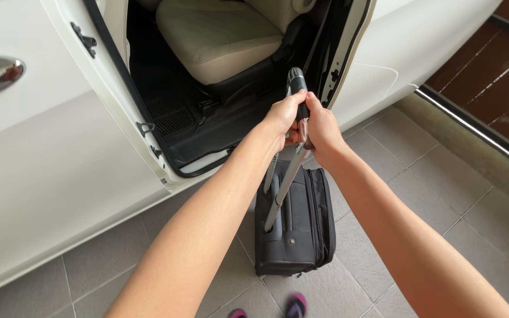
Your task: The person retrieves a black rolling suitcase from inside the house, extends its handle, and wheels it out to a white car parked in the garage. They then lift the suitcase and place it into the back seat of the car.
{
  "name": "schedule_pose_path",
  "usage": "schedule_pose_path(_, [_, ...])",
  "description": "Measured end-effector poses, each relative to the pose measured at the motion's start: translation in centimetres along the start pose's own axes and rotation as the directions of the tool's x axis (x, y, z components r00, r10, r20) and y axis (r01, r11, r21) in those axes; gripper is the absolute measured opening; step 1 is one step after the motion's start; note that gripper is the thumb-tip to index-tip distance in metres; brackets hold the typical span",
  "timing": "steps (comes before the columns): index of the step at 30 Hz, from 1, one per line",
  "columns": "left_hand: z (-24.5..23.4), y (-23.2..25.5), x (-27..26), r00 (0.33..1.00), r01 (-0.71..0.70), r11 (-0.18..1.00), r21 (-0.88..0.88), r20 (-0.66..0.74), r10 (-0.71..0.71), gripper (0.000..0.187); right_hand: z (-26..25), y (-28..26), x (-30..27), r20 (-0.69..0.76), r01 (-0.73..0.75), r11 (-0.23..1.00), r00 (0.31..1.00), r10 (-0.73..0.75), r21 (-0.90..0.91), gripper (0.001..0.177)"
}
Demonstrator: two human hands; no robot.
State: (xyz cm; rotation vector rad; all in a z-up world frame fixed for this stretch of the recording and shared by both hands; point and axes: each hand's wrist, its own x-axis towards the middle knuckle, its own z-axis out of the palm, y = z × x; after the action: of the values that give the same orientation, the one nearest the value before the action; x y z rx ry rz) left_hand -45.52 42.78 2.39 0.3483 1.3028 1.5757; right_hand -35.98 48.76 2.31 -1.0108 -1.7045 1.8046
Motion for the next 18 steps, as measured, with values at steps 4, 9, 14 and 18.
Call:
schedule_pose_path(4, [0.0, 0.1, 0.8, 1.000, -0.004, 0.997, -0.079, -0.010, 0.003, 0.041, 0.3, -0.1, 1.2, 0.018, -0.011, 0.999, 1.000, 0.011, 0.032, 0.051])
schedule_pose_path(9, [-0.7, -0.1, 1.6, 0.997, -0.044, 0.995, -0.085, -0.065, 0.039, 0.045, 0.7, -0.1, 2.7, 0.024, -0.011, 1.000, 1.000, 0.011, 0.002, 0.052])
schedule_pose_path(14, [-0.8, 0.3, 1.9, 0.994, -0.044, 0.994, -0.095, -0.105, 0.034, 0.049, 0.1, -1.2, 3.2, 0.203, -0.096, 0.989, 0.976, 0.072, 0.111, 0.053])
schedule_pose_path(18, [-1.0, 0.3, 1.5, 0.997, -0.022, 1.000, -0.010, -0.073, 0.021, 0.059, -1.3, -2.7, 3.3, 0.301, -0.157, 0.984, 0.945, 0.125, 0.084, 0.038])
